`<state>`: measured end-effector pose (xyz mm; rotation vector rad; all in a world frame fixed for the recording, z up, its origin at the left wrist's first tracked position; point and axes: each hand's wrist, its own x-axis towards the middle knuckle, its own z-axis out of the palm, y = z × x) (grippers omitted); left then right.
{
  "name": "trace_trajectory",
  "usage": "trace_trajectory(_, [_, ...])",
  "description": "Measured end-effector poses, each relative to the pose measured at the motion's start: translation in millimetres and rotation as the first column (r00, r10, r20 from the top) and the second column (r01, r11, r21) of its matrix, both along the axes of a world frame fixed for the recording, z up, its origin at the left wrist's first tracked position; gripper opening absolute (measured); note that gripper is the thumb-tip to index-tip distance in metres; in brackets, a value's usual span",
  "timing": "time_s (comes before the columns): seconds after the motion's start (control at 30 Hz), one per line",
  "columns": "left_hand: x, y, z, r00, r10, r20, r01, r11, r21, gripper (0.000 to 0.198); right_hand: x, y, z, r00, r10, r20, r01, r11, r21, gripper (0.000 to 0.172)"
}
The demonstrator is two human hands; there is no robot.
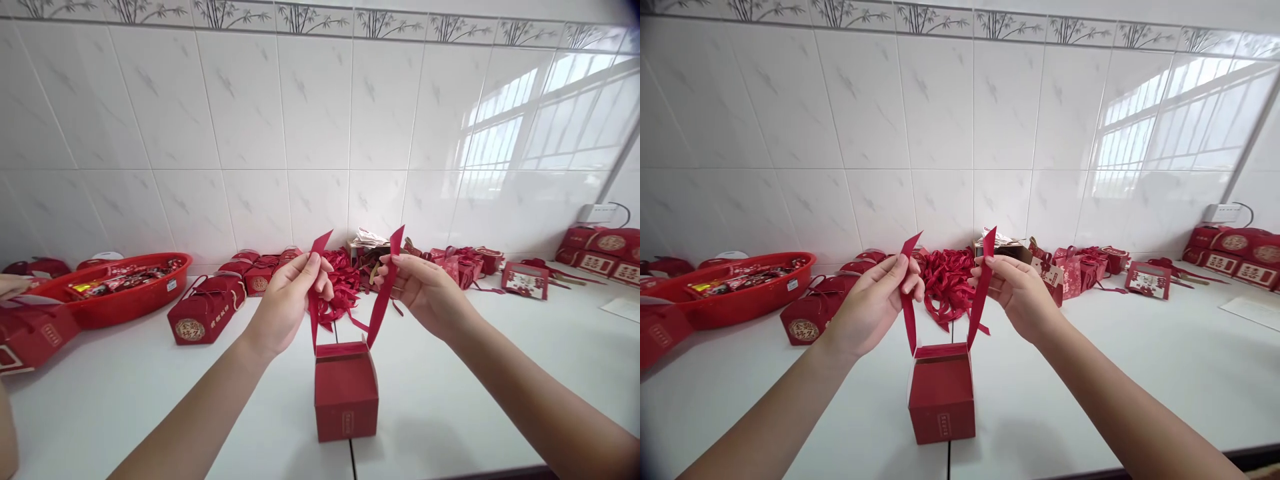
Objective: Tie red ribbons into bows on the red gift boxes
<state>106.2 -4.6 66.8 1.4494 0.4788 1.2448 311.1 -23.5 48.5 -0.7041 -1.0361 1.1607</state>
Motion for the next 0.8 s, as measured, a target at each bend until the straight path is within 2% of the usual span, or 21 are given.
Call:
trace_trajectory(0.1, [3,-2,-3.5,0.999,-0.003,-0.046,0.003,1.0,0.005,0.025,-6,2,-1.0,0.997,0.069,-0.038,-0.069,0.997,-0.019,0.02])
trace_trajectory(0.23, [5,-7,-9.6,0.982,0.078,-0.174,-0.06,0.992,0.108,0.03,-21,2,-1.0,0.991,0.073,0.114,-0.078,0.996,0.037,0.021])
trace_trajectory(0.3, [7,-10,-11.3,0.969,0.131,-0.211,-0.099,0.983,0.155,0.024,-29,1,-1.2,0.974,0.1,0.203,-0.115,0.991,0.067,0.022])
trace_trajectory(0.4, [7,-16,-12.4,0.961,0.2,-0.189,-0.17,0.972,0.163,0.008,-41,-4,-2.4,0.944,0.181,0.276,-0.21,0.974,0.08,0.023])
trace_trajectory(0.53, [5,-22,-15.0,0.945,0.256,-0.202,-0.233,0.963,0.135,0.02,-51,-7,-5.2,0.917,0.229,0.326,-0.276,0.956,0.102,0.033])
trace_trajectory(0.67, [-1,-19,-18.4,0.935,0.195,-0.297,-0.159,0.977,0.139,0.018,-55,-4,-9.9,0.926,0.29,0.242,-0.311,0.949,0.053,0.034])
trace_trajectory(0.8, [-10,-12,-20.1,0.935,0.046,-0.351,-0.037,0.999,0.031,0.015,-46,2,-15.6,0.903,0.405,0.14,-0.413,0.91,0.031,0.027])
